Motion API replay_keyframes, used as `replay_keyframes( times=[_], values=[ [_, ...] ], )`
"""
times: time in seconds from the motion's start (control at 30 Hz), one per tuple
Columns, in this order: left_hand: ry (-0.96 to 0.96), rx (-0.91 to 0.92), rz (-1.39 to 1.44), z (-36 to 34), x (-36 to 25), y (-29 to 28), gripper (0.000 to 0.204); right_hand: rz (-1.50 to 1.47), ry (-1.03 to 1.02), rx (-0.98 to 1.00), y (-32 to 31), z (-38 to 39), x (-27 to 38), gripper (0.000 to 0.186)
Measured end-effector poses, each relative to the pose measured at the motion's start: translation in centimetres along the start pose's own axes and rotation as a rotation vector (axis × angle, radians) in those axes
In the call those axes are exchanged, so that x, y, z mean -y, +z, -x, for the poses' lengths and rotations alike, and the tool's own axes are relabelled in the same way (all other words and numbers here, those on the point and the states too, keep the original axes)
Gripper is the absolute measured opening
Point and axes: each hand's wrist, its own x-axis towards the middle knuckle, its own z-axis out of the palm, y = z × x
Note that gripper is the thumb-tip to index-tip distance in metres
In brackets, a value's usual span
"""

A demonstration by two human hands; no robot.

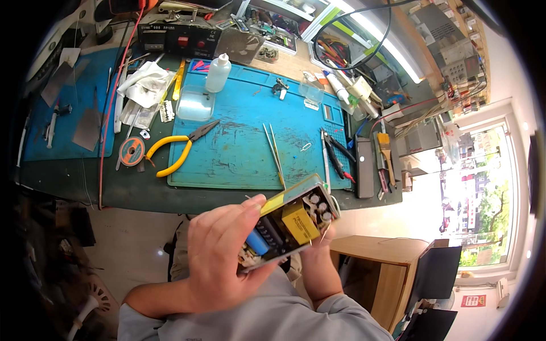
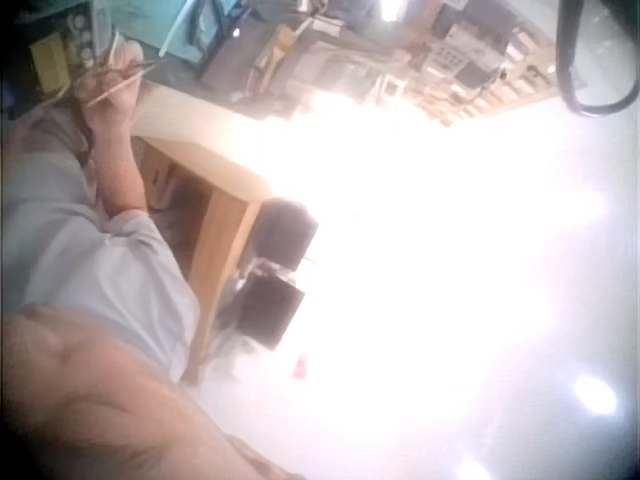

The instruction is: The person repairs a small electronic device by manipulating wires and components on a circuit board. They use tweezers to adjust parts and a soldering iron to make connections, working at a cluttered workbench.

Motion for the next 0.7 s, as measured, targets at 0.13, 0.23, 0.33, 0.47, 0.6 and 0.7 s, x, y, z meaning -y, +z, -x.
replay_keyframes(
  times=[0.13,0.23,0.33,0.47,0.6,0.7],
  values=[
    [-0.054,0.089,-0.177,0.2,0.5,-0.9,0.081,0.106,-0.067,0.152,1.7,-0.5,1.8,0.013],
    [-0.070,0.026,-0.191,0.9,1.5,0.1,0.081,0.341,-0.183,0.214,2.9,-0.4,2.9,0.009],
    [-0.055,0.024,-0.188,1.1,2.0,0.6,0.082,0.441,-0.274,0.245,3.1,0.2,3.4,0.004],
    [-0.073,0.048,-0.228,0.9,1.9,0.8,0.081,0.678,-0.168,0.157,4.3,1.2,4.2,0.016],
    [-0.070,0.045,-0.241,1.1,2.4,1.3,0.081,0.828,-0.136,0.196,6.3,1.3,4.3,0.030],
    [-0.065,0.063,-0.252,1.1,2.6,1.5,0.082,1.281,-0.290,0.401,6.8,0.3,5.4,0.035]
  ],
)
